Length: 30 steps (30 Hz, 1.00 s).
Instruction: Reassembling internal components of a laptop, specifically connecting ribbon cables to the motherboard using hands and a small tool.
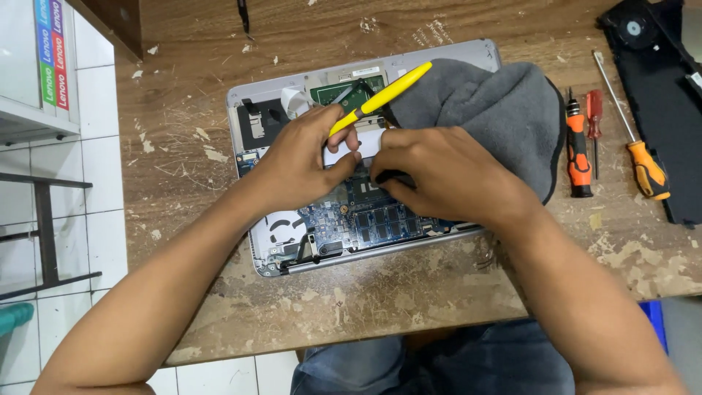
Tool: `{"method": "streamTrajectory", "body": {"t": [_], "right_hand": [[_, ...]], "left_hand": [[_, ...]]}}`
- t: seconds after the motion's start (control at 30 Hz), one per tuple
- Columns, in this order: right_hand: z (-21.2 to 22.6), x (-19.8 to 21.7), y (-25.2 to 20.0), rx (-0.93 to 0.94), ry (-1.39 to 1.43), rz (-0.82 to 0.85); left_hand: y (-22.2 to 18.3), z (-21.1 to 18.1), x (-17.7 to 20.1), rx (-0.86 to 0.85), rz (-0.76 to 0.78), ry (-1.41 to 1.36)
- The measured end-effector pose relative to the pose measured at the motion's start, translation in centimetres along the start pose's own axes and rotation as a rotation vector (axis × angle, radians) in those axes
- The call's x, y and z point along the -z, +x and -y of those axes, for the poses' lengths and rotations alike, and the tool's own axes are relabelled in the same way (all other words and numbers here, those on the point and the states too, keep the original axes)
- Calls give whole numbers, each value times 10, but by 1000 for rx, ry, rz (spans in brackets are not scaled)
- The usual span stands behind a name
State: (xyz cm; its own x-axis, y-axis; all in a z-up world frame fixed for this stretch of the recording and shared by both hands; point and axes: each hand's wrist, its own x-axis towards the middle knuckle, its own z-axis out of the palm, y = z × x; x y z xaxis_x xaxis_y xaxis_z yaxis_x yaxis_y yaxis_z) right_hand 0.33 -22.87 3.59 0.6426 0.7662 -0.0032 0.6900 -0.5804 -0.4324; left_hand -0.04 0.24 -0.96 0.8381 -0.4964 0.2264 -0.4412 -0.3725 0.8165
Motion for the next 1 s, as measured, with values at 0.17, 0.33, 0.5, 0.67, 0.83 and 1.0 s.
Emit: {"method": "streamTrajectory", "body": {"t": [0.17, 0.33, 0.5, 0.67, 0.83, 1.0], "right_hand": [[-2, -7, 0, 19, -30, -62], [-4, -3, -2, 30, -3, -94], [-2, 12, -5, 75, 145, -104], [7, 6, -1, 91, 149, -2], [11, -5, 3, 116, 52, 41], [18, -9, 7, 128, -46, 16]], "left_hand": [[1, 0, 0, 1, -9, 1], [-1, 2, -1, 6, -14, 4], [0, 1, 1, 19, -13, -2], [0, 2, 2, 12, -15, 11], [0, 8, 3, 11, -16, 24], [-3, 12, 3, -58, -49, 10]]}}
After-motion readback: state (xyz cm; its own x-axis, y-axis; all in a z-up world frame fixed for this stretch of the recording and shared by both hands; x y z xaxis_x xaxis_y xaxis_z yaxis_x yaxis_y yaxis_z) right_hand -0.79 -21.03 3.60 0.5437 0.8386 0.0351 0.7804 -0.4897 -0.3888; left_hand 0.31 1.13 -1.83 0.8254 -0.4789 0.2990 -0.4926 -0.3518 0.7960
